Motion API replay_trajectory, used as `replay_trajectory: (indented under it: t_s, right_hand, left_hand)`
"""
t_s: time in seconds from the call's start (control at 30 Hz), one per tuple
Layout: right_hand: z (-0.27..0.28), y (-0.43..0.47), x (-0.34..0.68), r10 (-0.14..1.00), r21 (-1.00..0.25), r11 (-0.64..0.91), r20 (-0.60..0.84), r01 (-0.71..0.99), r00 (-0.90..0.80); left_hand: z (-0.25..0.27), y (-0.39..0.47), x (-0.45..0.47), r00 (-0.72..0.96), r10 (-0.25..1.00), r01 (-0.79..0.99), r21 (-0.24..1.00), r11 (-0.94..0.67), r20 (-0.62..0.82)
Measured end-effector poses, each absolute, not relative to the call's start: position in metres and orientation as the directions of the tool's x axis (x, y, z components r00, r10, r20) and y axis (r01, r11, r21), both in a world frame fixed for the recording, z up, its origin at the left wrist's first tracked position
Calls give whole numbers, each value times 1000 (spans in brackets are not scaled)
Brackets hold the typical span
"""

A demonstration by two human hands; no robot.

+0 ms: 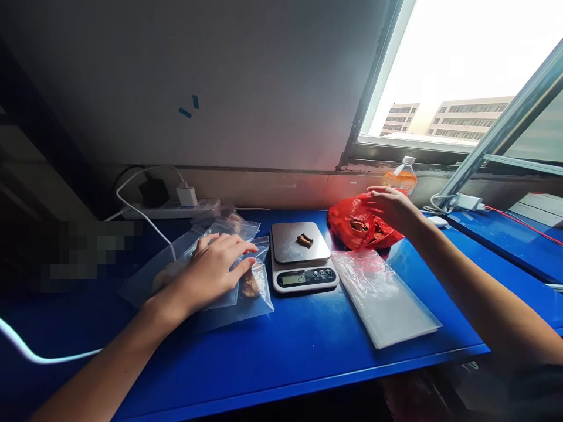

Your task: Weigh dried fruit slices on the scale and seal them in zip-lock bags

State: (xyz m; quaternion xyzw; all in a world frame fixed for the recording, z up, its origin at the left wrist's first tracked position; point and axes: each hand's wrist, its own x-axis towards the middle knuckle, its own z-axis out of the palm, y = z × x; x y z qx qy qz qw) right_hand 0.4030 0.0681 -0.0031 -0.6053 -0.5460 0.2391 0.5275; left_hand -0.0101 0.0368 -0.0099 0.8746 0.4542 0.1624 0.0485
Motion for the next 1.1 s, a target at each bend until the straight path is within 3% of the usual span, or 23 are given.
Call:
replay_trajectory:
  t_s: [0.1,0.2,0.37,0.6,0.83,1.1]
  right_hand:
    - [-4,66,408,902,-881,201,337,428,269]
    - [-22,68,414,892,-821,120,336,558,303]
    - [-36,89,418,874,-610,-6,381,793,300]
    - [-27,104,415,883,-371,-83,403,925,241]
    - [-14,43,435,709,-197,-228,638,954,301]
    - [-12,-19,410,529,-195,-132,815,972,235]
  left_hand:
    - [-7,37,-12,566,748,706,266,-657,346]
    - [-8,37,-13,566,718,679,264,-685,405]
    - [-11,40,-11,587,716,666,277,-692,378]
    - [-11,42,-12,600,727,662,303,-686,334]
    - [-12,39,-8,613,726,663,296,-687,312]
    - [-17,43,-8,609,745,682,300,-667,272]
